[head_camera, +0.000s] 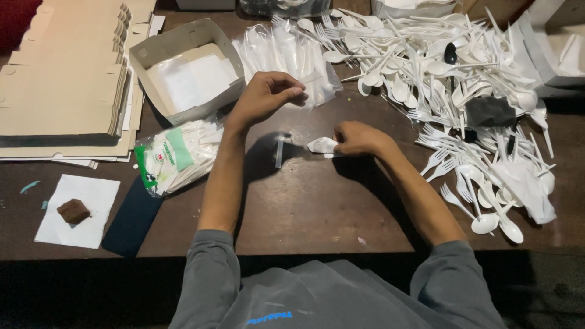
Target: A person is manually wrapping individual plastic spoons and forks into napkins and then placing them into small plastic sleeves at a work table.
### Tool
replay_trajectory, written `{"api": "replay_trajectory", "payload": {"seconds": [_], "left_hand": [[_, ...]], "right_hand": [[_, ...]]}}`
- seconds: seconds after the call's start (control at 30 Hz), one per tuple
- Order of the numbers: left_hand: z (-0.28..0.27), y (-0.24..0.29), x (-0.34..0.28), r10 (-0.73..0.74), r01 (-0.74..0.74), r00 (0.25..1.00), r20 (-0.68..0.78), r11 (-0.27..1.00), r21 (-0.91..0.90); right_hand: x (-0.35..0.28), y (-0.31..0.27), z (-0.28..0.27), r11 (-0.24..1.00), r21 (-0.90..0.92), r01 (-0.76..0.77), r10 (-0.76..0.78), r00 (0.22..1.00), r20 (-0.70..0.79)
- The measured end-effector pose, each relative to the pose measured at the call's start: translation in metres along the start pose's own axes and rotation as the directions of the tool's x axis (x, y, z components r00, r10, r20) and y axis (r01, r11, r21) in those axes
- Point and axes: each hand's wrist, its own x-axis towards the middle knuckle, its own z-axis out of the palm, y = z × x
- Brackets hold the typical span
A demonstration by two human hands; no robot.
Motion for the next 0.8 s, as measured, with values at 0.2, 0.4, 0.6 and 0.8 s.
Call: {"api": "replay_trajectory", "payload": {"seconds": [0.2, 0.4, 0.6, 0.8], "left_hand": [[0.000, 0.000, 0.000, 0.005, -0.005, 1.000, -0.007, 0.999, 0.039], [0.002, 0.001, 0.002, -0.031, 0.031, 1.000, 0.000, 0.999, -0.026], [0.007, -0.001, 0.004, -0.080, 0.080, 0.997, -0.014, 0.996, -0.026], [0.014, 0.010, 0.007, -0.247, 0.247, 0.969, -0.005, 0.967, 0.066]], "right_hand": [[-0.023, -0.029, -0.017, 0.997, 0.067, 0.024, -0.019, 0.997, -0.070], [-0.013, 0.020, -0.023, 0.932, 0.288, 0.220, -0.134, 0.947, -0.292], [-0.029, 0.037, -0.056, 0.795, 0.454, 0.402, -0.088, 0.818, -0.569], [-0.043, -0.025, -0.078, 0.605, 0.290, 0.741, 0.022, 0.348, -0.937]]}}
